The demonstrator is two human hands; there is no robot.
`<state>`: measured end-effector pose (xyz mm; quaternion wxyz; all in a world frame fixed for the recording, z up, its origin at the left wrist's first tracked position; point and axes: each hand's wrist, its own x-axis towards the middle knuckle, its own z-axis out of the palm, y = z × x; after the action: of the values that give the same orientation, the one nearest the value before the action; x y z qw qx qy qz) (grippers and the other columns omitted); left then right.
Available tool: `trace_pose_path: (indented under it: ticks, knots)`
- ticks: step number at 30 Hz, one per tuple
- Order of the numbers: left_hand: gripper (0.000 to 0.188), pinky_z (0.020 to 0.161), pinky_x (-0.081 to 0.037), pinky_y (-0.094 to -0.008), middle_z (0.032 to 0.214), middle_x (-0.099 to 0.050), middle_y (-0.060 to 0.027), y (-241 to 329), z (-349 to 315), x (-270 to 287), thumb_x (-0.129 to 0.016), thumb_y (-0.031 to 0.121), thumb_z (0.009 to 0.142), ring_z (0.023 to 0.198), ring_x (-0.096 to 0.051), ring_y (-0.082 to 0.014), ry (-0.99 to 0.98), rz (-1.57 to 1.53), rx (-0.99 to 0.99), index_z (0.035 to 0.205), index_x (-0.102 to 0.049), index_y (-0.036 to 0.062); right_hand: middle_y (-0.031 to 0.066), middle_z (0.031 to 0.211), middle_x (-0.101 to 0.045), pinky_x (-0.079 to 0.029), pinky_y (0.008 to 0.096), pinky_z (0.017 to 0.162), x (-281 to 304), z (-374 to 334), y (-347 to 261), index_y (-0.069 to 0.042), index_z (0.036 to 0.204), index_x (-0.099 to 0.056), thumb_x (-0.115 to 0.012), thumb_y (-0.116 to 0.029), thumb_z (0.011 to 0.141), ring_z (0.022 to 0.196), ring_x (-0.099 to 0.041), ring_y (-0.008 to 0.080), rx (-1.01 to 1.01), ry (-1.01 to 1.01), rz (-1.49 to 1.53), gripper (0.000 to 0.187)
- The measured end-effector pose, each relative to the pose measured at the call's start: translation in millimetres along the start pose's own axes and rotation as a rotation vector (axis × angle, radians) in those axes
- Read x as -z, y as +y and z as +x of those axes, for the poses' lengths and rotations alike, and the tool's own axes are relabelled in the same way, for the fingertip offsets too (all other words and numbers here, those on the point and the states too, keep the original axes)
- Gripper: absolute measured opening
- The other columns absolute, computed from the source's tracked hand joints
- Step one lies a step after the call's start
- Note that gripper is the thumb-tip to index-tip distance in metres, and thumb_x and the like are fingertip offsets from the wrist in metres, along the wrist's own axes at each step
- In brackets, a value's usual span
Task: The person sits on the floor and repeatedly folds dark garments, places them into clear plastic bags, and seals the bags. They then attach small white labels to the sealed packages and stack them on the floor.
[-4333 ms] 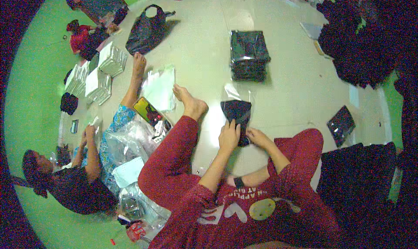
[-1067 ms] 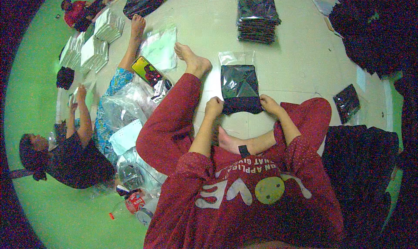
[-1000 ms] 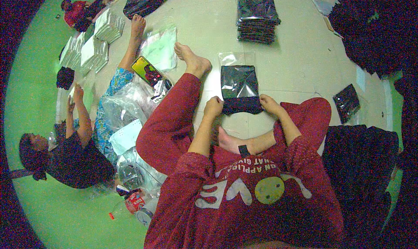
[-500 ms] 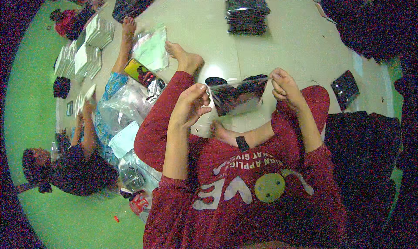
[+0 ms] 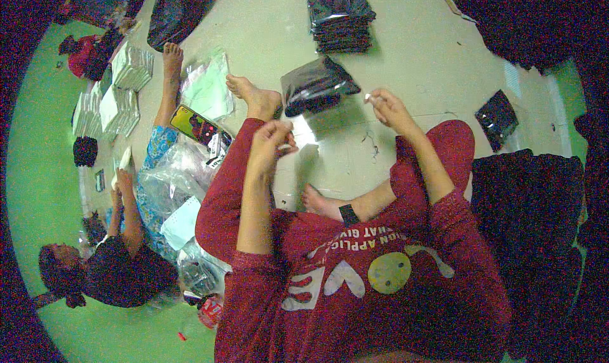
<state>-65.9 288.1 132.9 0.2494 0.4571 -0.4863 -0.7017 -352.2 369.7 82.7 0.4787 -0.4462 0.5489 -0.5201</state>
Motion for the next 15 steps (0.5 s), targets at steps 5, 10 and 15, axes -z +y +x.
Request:
trace_pose_path:
  ticks: [5, 10, 15]
  knots:
    - [0.027, 0.065, -0.048, -0.0391, 0.082, -0.061, -0.0156, -54, 19, -6, -0.054, 0.028, 0.078, 0.076, -0.060, -0.0271, 0.038, 1.209, 0.207, 0.084, -0.060, 0.0019, 0.0115, 0.075, -0.056, -0.043, 0.0350, 0.060, -14, -19, 87, -0.008, 0.097, -0.050, -0.041, -0.031, 0.087, 0.069, -0.055, 0.0257, -0.122, -0.092, -0.790, 0.026]
    - [0.051, 0.091, -0.032, -0.0428, 0.117, -0.042, -0.0242, -63, 91, -66, -0.059, 0.032, 0.074, 0.107, -0.040, -0.0388, 0.502, 1.111, -0.789, 0.113, -0.045, 0.0021, 0.0178, 0.091, -0.058, -0.043, 0.0430, 0.073, -11, -24, 97, -0.008, 0.099, -0.050, -0.039, -0.033, 0.086, 0.085, -0.055, 0.0360, -0.268, -0.195, -0.891, 0.030]
    - [0.069, 0.094, -0.013, -0.0617, 0.135, -0.023, -0.0161, -87, 147, -97, -0.046, 0.055, 0.075, 0.125, -0.018, -0.0342, 0.408, 1.402, -0.708, 0.126, -0.036, 0.0106, 0.0204, 0.092, -0.057, -0.043, 0.0421, 0.074, -6, -34, 85, -0.007, 0.102, -0.050, -0.040, -0.031, 0.085, 0.086, -0.055, 0.0369, -0.393, -0.196, -0.913, 0.031]
